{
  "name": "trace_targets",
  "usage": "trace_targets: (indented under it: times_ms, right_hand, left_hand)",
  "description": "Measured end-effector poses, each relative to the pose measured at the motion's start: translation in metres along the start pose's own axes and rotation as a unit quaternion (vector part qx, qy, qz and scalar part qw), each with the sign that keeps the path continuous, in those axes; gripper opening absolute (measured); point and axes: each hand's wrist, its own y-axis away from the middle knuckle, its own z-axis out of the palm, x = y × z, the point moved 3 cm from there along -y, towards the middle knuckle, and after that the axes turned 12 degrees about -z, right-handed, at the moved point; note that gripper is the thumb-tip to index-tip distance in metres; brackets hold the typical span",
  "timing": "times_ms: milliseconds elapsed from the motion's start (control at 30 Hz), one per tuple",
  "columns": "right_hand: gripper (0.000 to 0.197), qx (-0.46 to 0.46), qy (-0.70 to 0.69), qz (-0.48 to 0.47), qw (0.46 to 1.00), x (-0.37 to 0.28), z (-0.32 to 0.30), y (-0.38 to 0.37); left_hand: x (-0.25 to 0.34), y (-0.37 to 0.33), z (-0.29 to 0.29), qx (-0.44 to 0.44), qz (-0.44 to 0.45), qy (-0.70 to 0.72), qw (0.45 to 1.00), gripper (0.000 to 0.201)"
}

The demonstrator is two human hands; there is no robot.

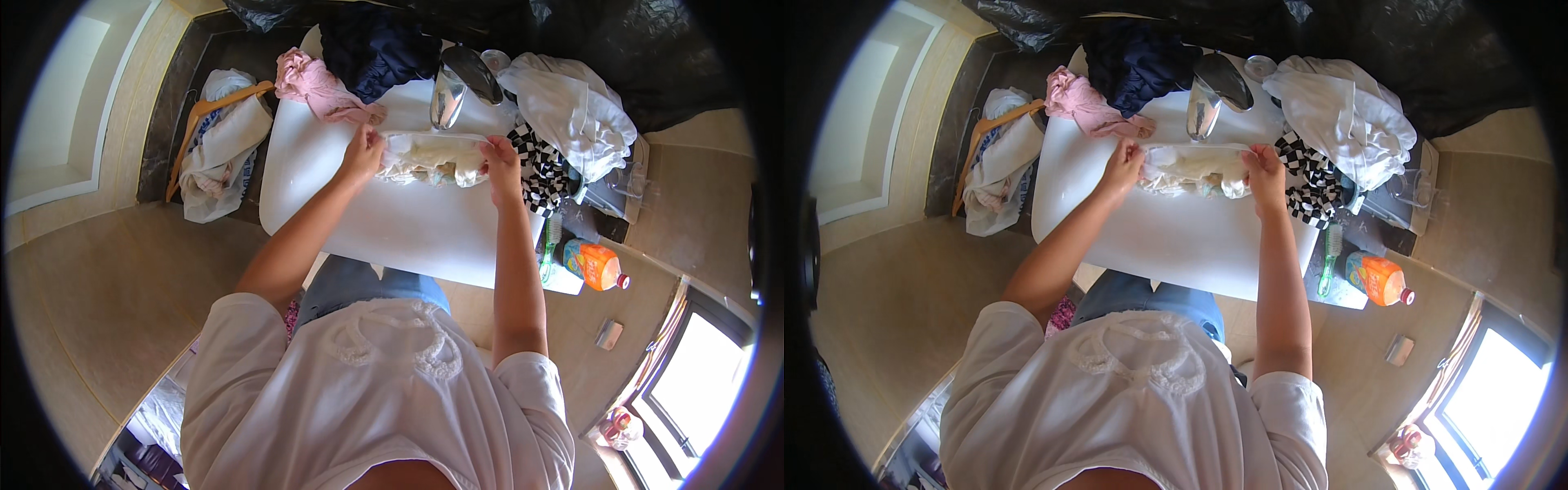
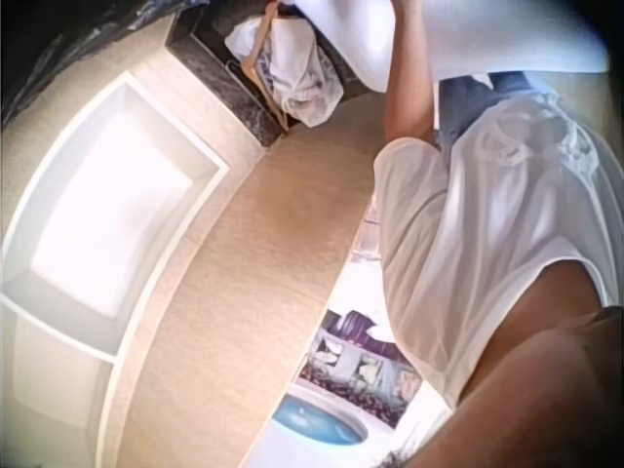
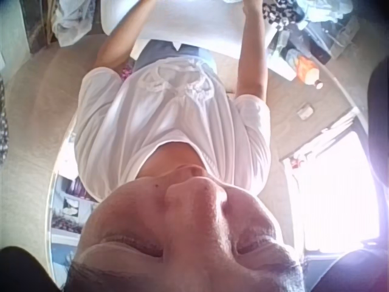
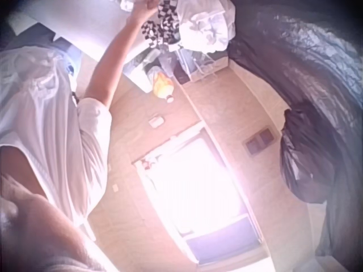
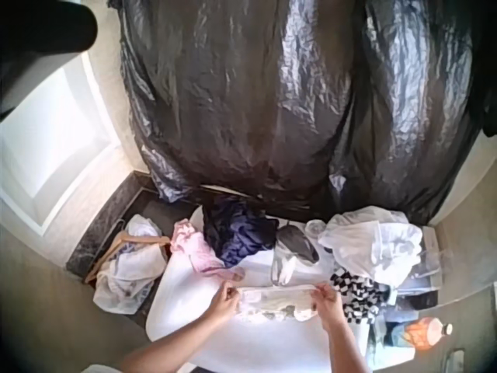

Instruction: The person hand washes clothes in a bathroom sink. They wet and rub a dark garment, then switch to a light-colored garment, repeatedly rinsing and wringing both under running water.

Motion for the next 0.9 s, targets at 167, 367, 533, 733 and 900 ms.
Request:
trace_targets:
  times_ms: [167,367,533,733,900]
  right_hand:
    - [0.022,0.095,0.149,-0.048,0.983,0.021,0.005,-0.016]
    - [0.019,0.113,0.052,-0.005,0.992,0.003,0.019,-0.022]
    - [0.018,0.094,0.053,-0.011,0.994,-0.005,0.030,-0.025]
    - [0.023,-0.012,0.153,-0.110,0.982,0.019,0.061,-0.026]
    - [0.034,-0.081,0.211,-0.048,0.973,0.013,0.090,-0.024]
  left_hand:
    - [0.029,-0.006,0.004,0.041,0.190,-0.152,0.969,0.036]
    - [0.021,-0.016,0.006,0.194,0.237,-0.283,0.909,0.032]
    - [-0.003,-0.043,0.006,0.169,0.101,-0.102,0.975,0.029]
    - [0.017,-0.034,0.044,0.010,0.038,0.068,0.997,0.033]
    - [0.014,-0.049,0.058,0.030,0.104,-0.160,0.981,0.030]
